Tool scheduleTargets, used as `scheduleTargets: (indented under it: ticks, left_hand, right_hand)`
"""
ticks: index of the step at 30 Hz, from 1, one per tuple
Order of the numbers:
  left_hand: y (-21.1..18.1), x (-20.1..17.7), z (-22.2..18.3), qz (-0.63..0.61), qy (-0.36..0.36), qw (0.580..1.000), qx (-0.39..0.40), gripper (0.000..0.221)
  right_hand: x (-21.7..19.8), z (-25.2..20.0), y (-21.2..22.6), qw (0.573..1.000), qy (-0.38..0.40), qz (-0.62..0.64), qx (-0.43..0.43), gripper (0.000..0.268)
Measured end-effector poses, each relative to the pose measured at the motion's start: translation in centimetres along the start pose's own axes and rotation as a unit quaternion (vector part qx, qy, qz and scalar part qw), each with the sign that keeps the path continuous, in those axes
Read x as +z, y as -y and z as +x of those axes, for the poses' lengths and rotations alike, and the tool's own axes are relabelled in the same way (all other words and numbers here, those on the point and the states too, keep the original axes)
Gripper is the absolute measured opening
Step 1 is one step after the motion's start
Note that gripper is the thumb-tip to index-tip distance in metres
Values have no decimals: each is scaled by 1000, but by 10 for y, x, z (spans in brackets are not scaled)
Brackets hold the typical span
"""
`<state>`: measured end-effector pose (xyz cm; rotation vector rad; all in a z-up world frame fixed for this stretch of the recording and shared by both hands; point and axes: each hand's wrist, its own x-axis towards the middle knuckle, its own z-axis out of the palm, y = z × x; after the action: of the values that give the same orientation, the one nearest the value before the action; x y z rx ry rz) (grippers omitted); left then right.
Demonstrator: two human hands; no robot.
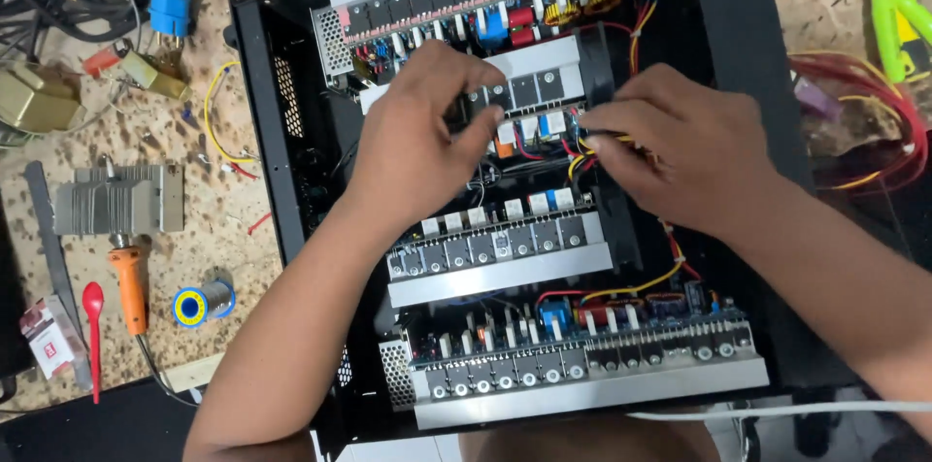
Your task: Soldering and connecting wires inside an electronic device chassis on a repair bench.
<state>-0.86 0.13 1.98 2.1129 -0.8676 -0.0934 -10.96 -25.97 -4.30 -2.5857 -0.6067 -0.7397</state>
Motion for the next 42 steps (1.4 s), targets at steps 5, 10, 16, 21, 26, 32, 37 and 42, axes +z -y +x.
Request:
scheduleTargets:
  ticks: [5, 10, 16, 21, 26, 32, 37, 42]
  left_hand:
    - [7, 5, -7, 31, 55, 998, -7, 21]
    - [21, 26, -16, 159, 64, 985, -31, 17]
    - [21, 34, -23, 219, 61, 974, 8, 20]
    - [18, 33, -22, 231, 69, 971, 10, 20]
    - [17, 35, -24, 237, 75, 969, 6, 26]
    - [0, 36, -25, 220, 165, 960, -60, 27]
    - [4, 54, -25, 212, 154, 962, -71, 29]
    - [-1, 66, -21, 130, 117, 980, -99, 26]
  right_hand:
    - [-2, 23, 17, 995, 58, -75, -34, 26]
    - [9, 42, 15, 991, 95, -37, -81, 28]
    - [26, 40, 9, 988, 121, -13, -92, 20]
    - [23, 38, 8, 986, 125, -32, -109, 6]
    - [9, 28, 4, 981, 157, -18, -115, 6]
    - [9, 9, -13, 972, 206, 105, -33, 11]
    - [-1, 13, -18, 960, 257, 112, 12, 13]
    - [-7, 11, -28, 960, 259, 99, 18, 15]
